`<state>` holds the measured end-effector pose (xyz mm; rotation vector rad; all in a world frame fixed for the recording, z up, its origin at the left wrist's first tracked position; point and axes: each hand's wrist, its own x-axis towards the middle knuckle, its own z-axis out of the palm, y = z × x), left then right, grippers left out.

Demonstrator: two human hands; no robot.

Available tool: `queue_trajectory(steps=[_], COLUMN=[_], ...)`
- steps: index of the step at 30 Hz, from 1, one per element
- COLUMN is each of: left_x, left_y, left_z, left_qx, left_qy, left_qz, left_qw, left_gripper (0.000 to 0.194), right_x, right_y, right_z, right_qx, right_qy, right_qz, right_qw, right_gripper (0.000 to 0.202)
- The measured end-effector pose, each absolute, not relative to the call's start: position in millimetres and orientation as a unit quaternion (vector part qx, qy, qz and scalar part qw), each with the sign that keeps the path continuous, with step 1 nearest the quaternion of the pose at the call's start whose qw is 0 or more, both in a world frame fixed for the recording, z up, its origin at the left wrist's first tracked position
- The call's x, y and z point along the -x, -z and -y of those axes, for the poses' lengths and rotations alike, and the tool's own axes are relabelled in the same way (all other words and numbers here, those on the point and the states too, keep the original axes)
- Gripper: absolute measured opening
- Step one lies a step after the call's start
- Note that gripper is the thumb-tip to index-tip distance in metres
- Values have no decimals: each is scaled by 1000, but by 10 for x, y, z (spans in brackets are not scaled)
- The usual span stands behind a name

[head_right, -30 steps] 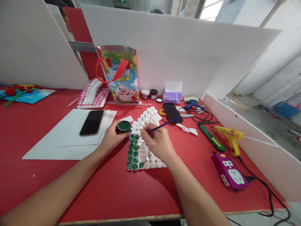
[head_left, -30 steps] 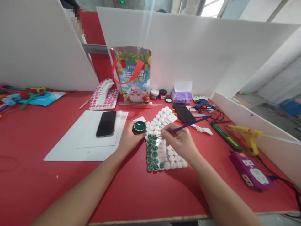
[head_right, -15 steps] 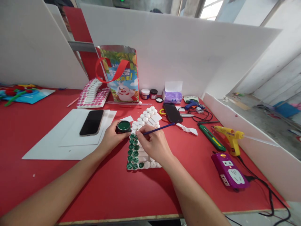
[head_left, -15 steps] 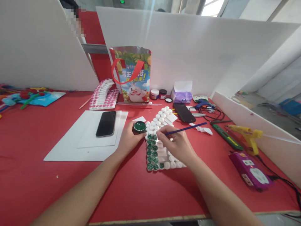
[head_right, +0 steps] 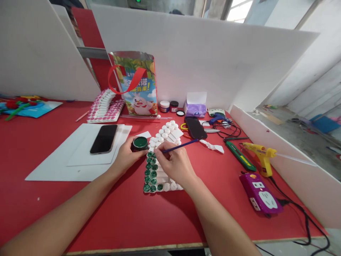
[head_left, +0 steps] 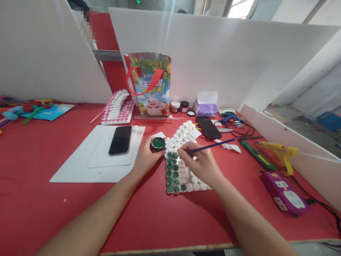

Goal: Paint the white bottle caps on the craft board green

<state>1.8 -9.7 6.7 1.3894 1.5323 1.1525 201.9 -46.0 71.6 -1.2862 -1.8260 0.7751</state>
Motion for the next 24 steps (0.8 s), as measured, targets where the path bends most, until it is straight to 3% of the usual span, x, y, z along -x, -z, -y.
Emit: queue_trajectory(steps=[24], left_x=[-31], left_y=[-97], left_z=[92], left_qx=[-540], left_qy=[-452], left_qz=[-599], left_qw=[382], left_gripper=[49], right_x=[-2089], right_y=[-728], right_z=[422], right_qx=[541], right_qy=[-267], right_qz=[706], right_qw=[370], right_gripper=[24])
